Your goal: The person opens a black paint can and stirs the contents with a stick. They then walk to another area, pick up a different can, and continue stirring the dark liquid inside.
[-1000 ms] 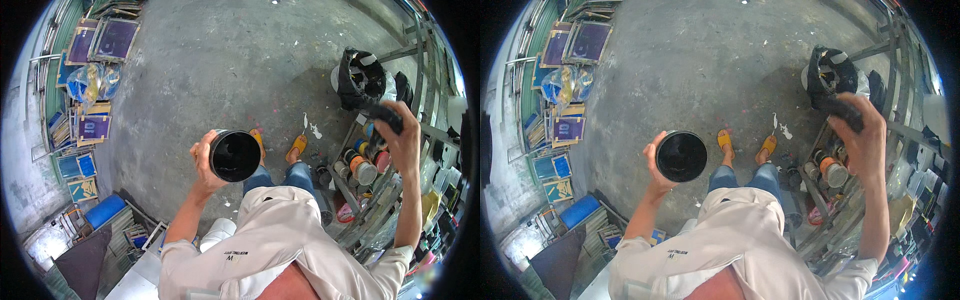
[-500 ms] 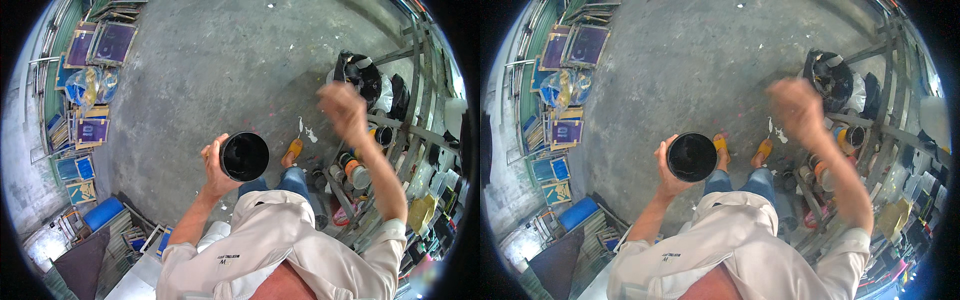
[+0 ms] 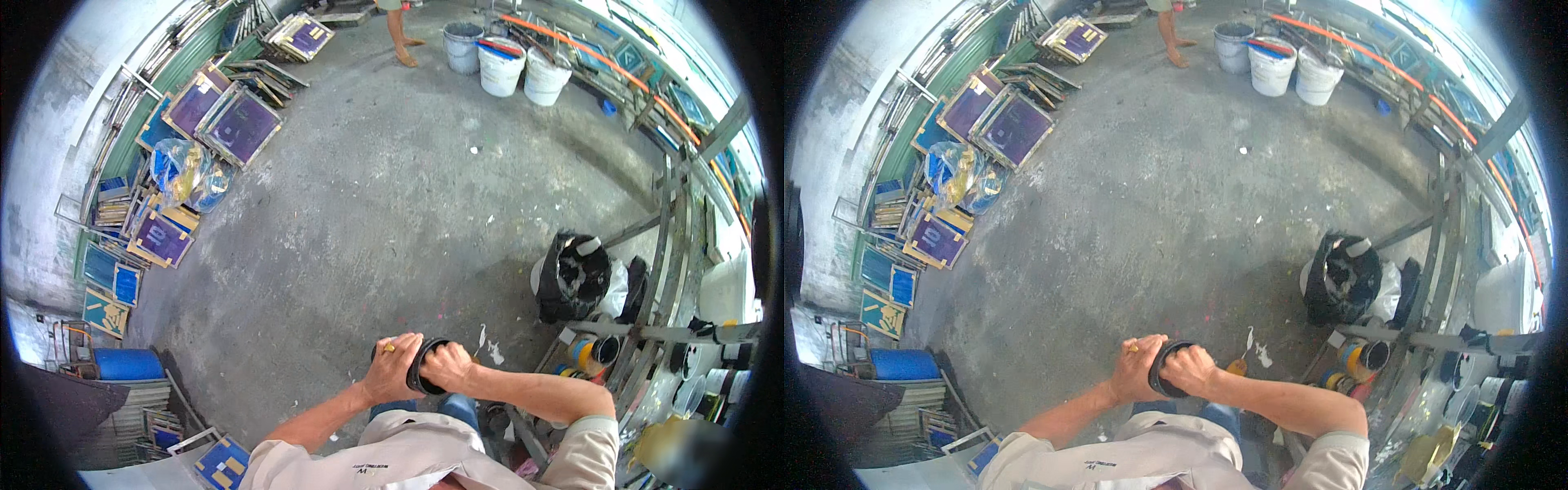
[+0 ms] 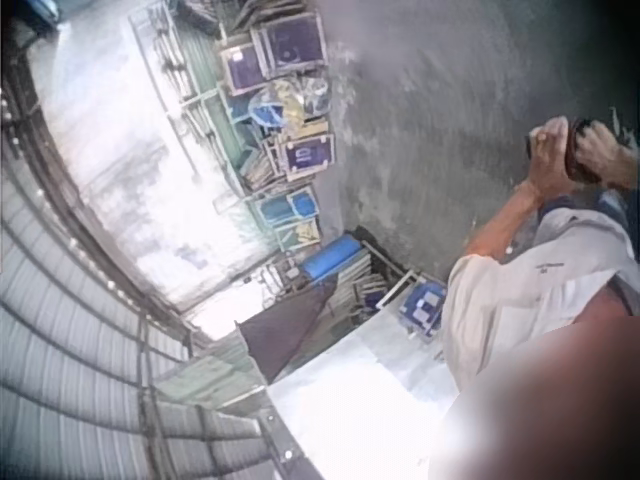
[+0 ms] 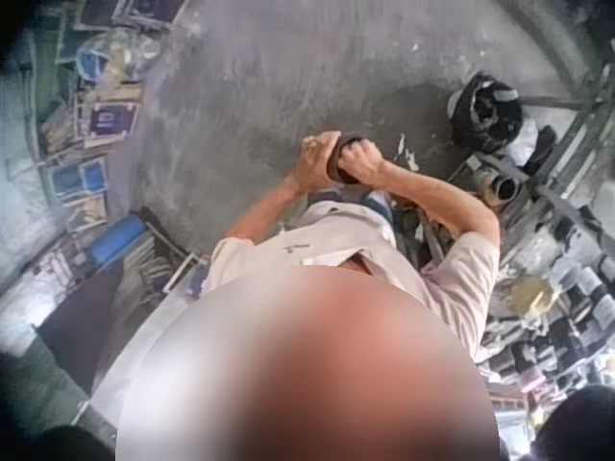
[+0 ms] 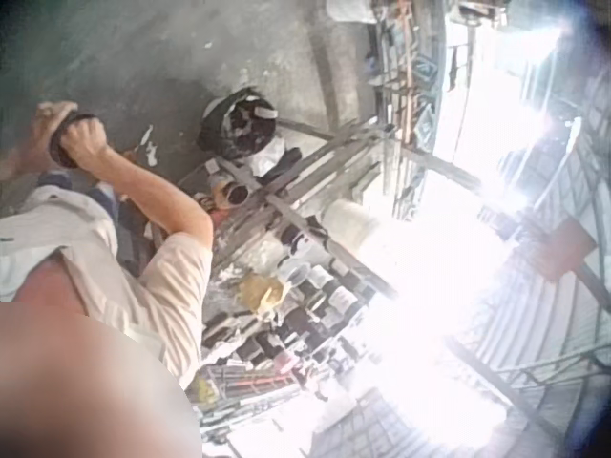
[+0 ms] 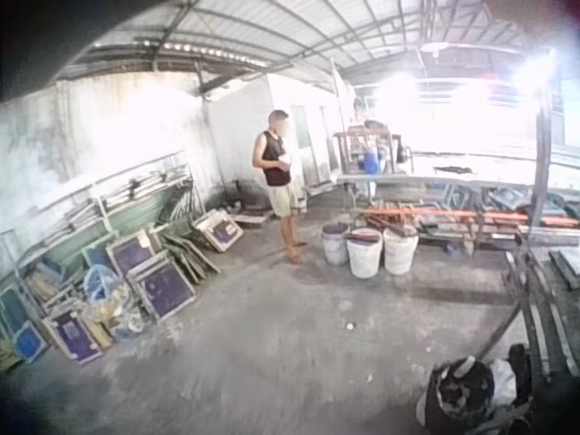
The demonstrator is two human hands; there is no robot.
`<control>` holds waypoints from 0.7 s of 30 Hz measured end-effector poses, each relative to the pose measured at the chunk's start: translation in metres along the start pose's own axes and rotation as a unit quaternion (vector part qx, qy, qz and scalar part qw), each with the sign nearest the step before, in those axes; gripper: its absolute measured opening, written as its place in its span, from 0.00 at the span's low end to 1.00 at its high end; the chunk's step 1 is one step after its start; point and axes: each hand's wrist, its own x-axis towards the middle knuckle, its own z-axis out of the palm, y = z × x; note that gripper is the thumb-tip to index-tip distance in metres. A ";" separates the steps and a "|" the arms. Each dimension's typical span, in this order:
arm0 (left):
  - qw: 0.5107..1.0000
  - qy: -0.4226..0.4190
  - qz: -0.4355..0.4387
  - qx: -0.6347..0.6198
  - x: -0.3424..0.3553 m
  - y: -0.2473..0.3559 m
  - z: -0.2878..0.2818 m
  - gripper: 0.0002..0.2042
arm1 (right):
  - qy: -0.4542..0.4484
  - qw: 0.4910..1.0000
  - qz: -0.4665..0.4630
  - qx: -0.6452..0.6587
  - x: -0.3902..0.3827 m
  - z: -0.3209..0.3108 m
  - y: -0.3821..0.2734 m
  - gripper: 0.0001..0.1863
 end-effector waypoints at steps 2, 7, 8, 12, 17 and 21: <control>1.000 -0.013 -0.015 0.013 -0.001 -0.001 0.002 0.58 | -0.004 1.000 0.006 0.002 0.003 -0.003 0.001 0.04; 0.999 0.023 -0.022 0.005 0.002 -0.004 -0.001 0.58 | -0.019 0.999 -0.025 0.033 0.010 -0.008 0.011 0.04; 1.000 0.020 -0.020 0.011 0.004 -0.003 -0.002 0.58 | 0.003 0.999 -0.035 0.029 0.010 -0.009 0.013 0.04; 0.999 0.029 -0.015 0.033 0.010 -0.001 -0.006 0.57 | -0.001 0.995 -0.095 -0.005 0.003 -0.011 0.017 0.04; 0.998 0.048 0.000 0.027 0.020 -0.002 -0.006 0.57 | 0.057 0.994 -0.088 -0.038 0.005 -0.010 0.024 0.04; 0.998 0.056 -0.005 0.005 0.023 -0.002 -0.007 0.60 | 0.018 0.996 -0.085 -0.034 0.010 -0.013 0.027 0.03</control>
